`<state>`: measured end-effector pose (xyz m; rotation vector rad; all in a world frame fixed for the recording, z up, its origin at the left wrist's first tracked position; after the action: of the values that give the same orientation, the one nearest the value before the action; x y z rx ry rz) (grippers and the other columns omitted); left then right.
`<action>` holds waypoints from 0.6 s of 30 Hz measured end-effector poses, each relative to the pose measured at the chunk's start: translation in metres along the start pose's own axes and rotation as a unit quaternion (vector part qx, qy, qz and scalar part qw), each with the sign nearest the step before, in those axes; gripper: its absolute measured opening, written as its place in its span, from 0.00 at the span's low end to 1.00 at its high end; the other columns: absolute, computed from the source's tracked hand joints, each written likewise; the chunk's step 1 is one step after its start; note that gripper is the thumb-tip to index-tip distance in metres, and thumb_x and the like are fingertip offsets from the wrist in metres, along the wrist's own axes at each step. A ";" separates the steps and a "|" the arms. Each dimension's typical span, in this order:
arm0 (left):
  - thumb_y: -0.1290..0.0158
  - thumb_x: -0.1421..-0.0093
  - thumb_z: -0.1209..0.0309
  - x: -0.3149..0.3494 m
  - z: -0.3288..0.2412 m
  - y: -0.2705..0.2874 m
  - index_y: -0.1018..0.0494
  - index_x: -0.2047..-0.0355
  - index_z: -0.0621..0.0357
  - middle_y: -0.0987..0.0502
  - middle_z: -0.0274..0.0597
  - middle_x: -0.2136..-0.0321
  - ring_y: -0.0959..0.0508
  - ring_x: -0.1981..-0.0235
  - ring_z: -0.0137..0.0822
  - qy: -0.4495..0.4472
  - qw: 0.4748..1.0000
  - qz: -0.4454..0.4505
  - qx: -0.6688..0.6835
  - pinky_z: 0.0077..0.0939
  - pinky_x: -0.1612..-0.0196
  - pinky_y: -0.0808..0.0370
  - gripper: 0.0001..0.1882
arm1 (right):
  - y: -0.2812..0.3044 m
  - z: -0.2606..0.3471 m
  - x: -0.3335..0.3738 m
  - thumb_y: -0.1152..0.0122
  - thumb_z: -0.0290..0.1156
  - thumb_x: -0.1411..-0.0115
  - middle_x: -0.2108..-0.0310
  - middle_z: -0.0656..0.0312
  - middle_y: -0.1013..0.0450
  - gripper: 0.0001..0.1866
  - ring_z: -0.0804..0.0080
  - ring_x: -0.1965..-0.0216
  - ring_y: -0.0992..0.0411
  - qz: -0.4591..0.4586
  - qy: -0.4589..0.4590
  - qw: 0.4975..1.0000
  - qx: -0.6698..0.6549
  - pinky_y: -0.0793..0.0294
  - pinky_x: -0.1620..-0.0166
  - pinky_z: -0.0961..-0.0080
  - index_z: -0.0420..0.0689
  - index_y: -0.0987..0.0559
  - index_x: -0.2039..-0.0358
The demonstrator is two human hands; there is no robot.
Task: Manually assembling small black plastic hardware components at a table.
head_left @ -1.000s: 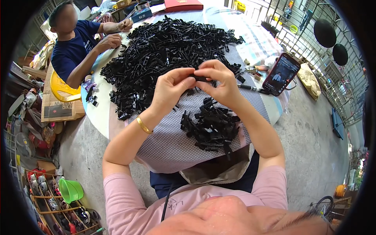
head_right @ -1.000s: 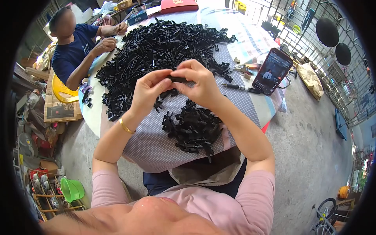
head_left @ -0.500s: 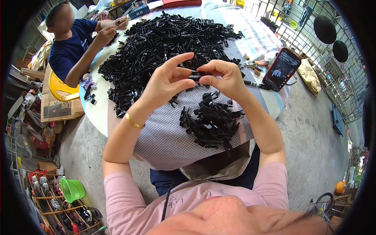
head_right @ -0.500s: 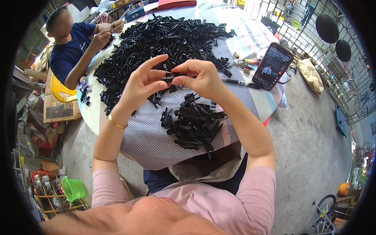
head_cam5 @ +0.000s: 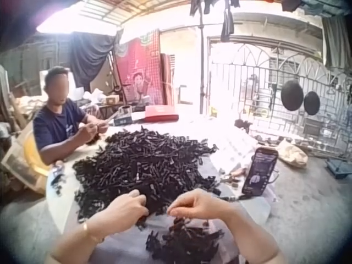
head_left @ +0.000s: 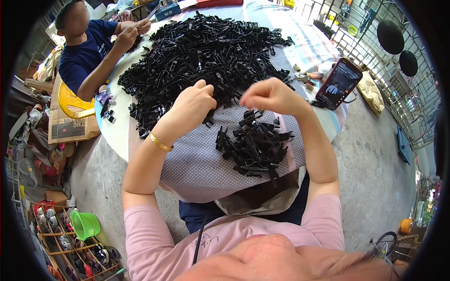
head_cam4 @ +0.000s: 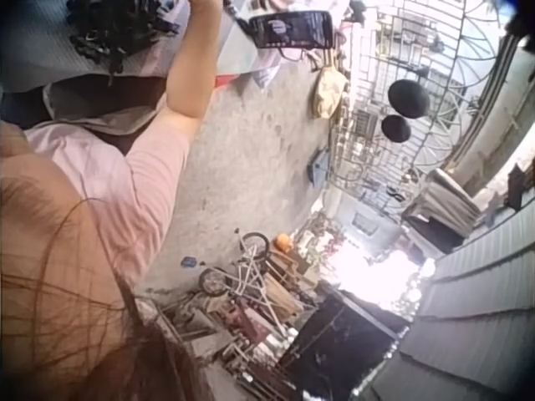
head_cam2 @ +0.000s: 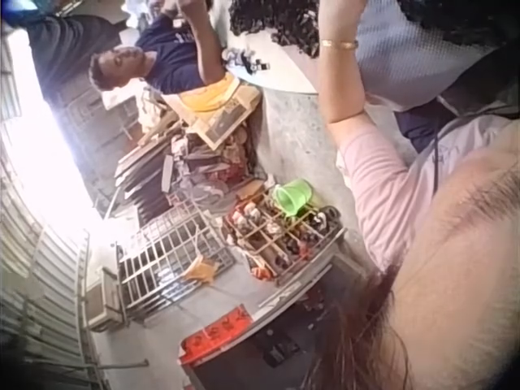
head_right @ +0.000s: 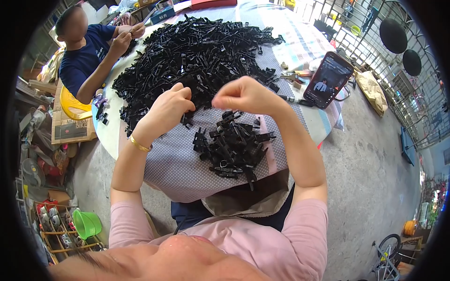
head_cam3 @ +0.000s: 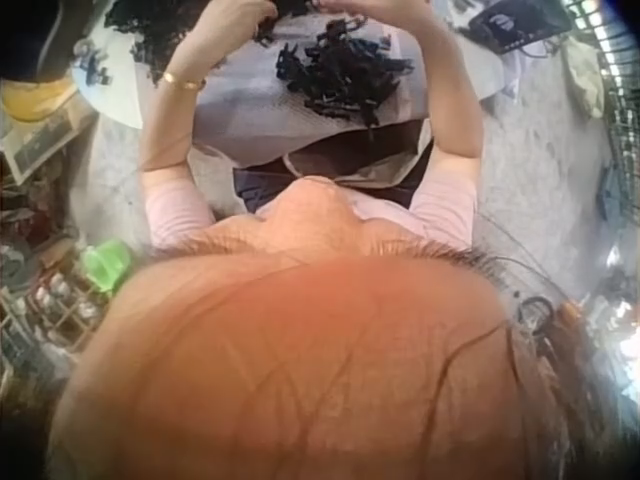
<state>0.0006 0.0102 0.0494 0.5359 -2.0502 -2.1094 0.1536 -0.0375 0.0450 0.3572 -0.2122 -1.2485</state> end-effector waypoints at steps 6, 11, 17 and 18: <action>0.49 0.50 0.79 -0.012 0.007 0.009 0.24 0.71 0.59 0.26 0.40 0.72 0.26 0.70 0.34 0.029 0.959 -0.194 0.204 0.24 0.65 0.28 0.06 | 0.001 -0.029 -0.014 0.36 0.32 0.55 0.73 0.59 0.26 0.17 0.66 0.72 0.28 -0.142 0.106 0.893 0.413 0.28 0.66 0.74 0.42 0.23 0.63; 0.54 0.41 0.77 -0.014 0.029 -0.015 0.29 0.61 0.67 0.24 0.41 0.70 0.25 0.74 0.27 0.186 0.804 -0.116 0.553 0.17 0.67 0.26 0.09 | 0.015 -0.013 -0.008 0.41 0.24 0.54 0.78 0.67 0.32 0.20 0.83 0.76 0.32 -0.187 0.044 0.966 0.175 0.29 0.71 0.82 0.38 0.27 0.57; 0.55 0.41 0.81 -0.020 0.019 -0.037 0.31 0.59 0.64 0.25 0.42 0.65 0.22 0.65 0.32 0.121 0.596 -0.121 0.784 0.24 0.59 0.23 0.10 | 0.009 -0.004 -0.004 0.40 0.23 0.47 0.67 0.58 0.25 0.12 0.76 0.67 0.25 -0.241 0.126 0.923 -0.272 0.24 0.63 0.82 0.37 0.26 0.61; 0.55 0.41 0.81 -0.019 0.020 -0.039 0.31 0.59 0.64 0.25 0.42 0.65 0.22 0.65 0.32 0.122 0.597 -0.122 0.783 0.24 0.59 0.23 0.10 | 0.004 -0.002 -0.004 0.40 0.23 0.47 0.67 0.58 0.25 0.12 0.77 0.67 0.26 -0.246 0.147 0.919 -0.270 0.24 0.63 0.82 0.37 0.26 0.61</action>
<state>0.0167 0.0376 0.0138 1.1254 -3.1109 0.4290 0.1565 -0.0325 0.0447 0.1097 0.5086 -1.6626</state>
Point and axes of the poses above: each hand's wrist, its own x-axis away from the middle knuckle, its own y-axis out of the back of the hand, z = x × y, the point moved 6 cm from there along -x, towards the middle knuckle
